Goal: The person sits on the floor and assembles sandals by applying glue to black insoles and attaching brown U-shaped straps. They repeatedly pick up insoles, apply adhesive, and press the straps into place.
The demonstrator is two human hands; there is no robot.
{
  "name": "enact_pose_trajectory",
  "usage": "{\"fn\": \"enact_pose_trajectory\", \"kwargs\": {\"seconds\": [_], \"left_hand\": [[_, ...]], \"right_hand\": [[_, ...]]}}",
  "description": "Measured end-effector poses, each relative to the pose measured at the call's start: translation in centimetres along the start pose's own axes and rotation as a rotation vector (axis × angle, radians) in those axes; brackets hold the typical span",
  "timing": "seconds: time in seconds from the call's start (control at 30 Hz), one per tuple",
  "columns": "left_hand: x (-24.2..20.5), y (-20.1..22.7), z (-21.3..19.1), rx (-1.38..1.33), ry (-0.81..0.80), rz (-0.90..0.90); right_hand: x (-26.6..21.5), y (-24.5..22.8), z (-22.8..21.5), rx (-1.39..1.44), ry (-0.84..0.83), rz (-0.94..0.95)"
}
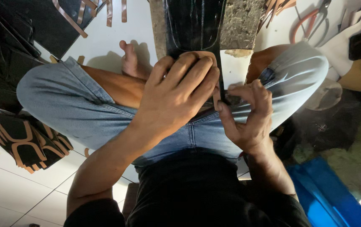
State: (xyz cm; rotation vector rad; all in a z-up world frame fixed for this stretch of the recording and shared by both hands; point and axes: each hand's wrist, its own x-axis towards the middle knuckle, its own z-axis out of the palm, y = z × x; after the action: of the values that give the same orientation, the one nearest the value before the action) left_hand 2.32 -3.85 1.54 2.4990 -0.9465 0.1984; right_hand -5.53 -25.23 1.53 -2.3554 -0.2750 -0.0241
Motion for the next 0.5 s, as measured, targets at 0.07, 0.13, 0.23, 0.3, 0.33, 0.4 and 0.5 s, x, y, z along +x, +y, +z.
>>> {"fn": "enact_pose_trajectory", "kwargs": {"seconds": [0.07, 0.13, 0.23, 0.3, 0.33, 0.4, 0.5], "left_hand": [[-0.14, -0.03, -0.06, 0.007, 0.0, 0.008], [-0.29, -0.1, -0.1, 0.016, -0.003, 0.013], [-0.45, 0.04, -0.06, 0.045, 0.001, 0.0], [-0.51, 0.25, 0.09, 0.037, 0.021, -0.021], [-0.52, 0.32, 0.18, 0.034, 0.032, -0.031], [-0.54, 0.39, 0.3, 0.038, 0.035, -0.031], [-0.62, 0.35, 0.44, 0.032, 0.024, -0.029]], "right_hand": [[0.17, -0.21, -0.11, -0.066, -0.026, -0.033], [0.39, -0.28, 0.07, -0.077, -0.016, -0.079], [0.47, -0.42, 0.16, -0.114, -0.016, -0.108], [0.51, -0.39, 0.21, -0.138, -0.017, -0.122], [0.56, -0.35, 0.23, -0.149, -0.015, -0.131], [0.57, -0.35, 0.17, -0.163, -0.015, -0.139], [0.57, -0.32, 0.14, -0.168, -0.011, -0.139]]}}
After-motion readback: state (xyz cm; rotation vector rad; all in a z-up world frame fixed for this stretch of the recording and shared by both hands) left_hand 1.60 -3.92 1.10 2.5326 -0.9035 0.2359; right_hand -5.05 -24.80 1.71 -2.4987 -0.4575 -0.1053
